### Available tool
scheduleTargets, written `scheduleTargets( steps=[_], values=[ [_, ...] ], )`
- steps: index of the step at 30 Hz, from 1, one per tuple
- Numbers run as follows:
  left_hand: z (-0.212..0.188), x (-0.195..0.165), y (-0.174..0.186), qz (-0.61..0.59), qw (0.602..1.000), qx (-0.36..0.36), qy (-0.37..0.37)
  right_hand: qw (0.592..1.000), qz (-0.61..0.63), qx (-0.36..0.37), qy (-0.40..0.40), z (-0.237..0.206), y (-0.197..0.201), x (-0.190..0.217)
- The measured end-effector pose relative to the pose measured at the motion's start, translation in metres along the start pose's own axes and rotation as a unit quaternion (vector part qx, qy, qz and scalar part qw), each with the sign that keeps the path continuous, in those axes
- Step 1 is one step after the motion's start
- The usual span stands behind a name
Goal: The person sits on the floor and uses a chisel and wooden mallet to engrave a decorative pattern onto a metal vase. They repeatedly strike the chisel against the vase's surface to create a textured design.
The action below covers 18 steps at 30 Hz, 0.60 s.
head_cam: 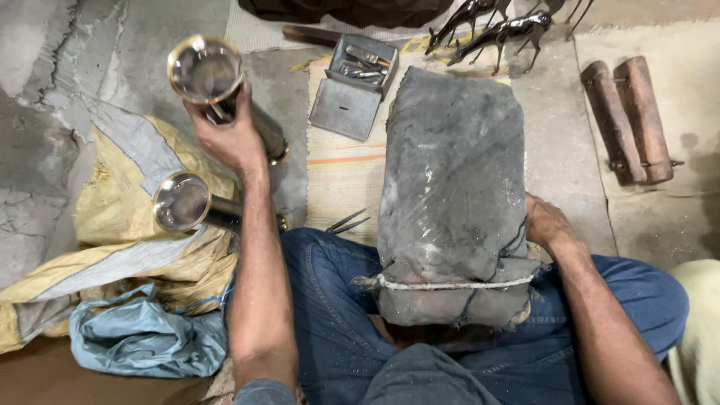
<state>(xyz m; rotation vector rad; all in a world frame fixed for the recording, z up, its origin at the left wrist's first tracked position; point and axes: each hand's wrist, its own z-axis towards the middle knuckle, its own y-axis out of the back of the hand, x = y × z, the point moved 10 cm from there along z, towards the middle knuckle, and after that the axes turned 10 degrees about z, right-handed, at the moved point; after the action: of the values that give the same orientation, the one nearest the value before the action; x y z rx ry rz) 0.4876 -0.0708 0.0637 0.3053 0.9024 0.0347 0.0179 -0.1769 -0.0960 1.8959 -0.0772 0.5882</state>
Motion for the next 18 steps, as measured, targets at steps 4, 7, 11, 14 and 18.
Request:
scheduleTargets(
  steps=[4,7,11,14,18],
  values=[
    [-0.004,0.018,0.003,0.088,0.993,-0.042,0.063,1.0,0.015,0.002,-0.005,0.002,0.004,0.005],
    [0.001,0.024,-0.003,0.068,0.995,-0.032,0.06,1.0,-0.002,0.004,0.004,0.007,0.006,0.008],
    [0.003,0.022,-0.009,0.044,0.998,0.018,0.049,0.999,0.016,0.023,-0.02,0.011,-0.001,-0.002],
    [-0.018,-0.004,0.014,0.032,0.999,-0.019,-0.033,1.0,0.009,0.02,-0.02,0.013,-0.002,-0.009],
    [-0.101,0.009,0.036,-0.023,0.99,0.129,0.06,1.0,-0.012,0.019,-0.016,0.011,-0.004,-0.017]
  ],
)
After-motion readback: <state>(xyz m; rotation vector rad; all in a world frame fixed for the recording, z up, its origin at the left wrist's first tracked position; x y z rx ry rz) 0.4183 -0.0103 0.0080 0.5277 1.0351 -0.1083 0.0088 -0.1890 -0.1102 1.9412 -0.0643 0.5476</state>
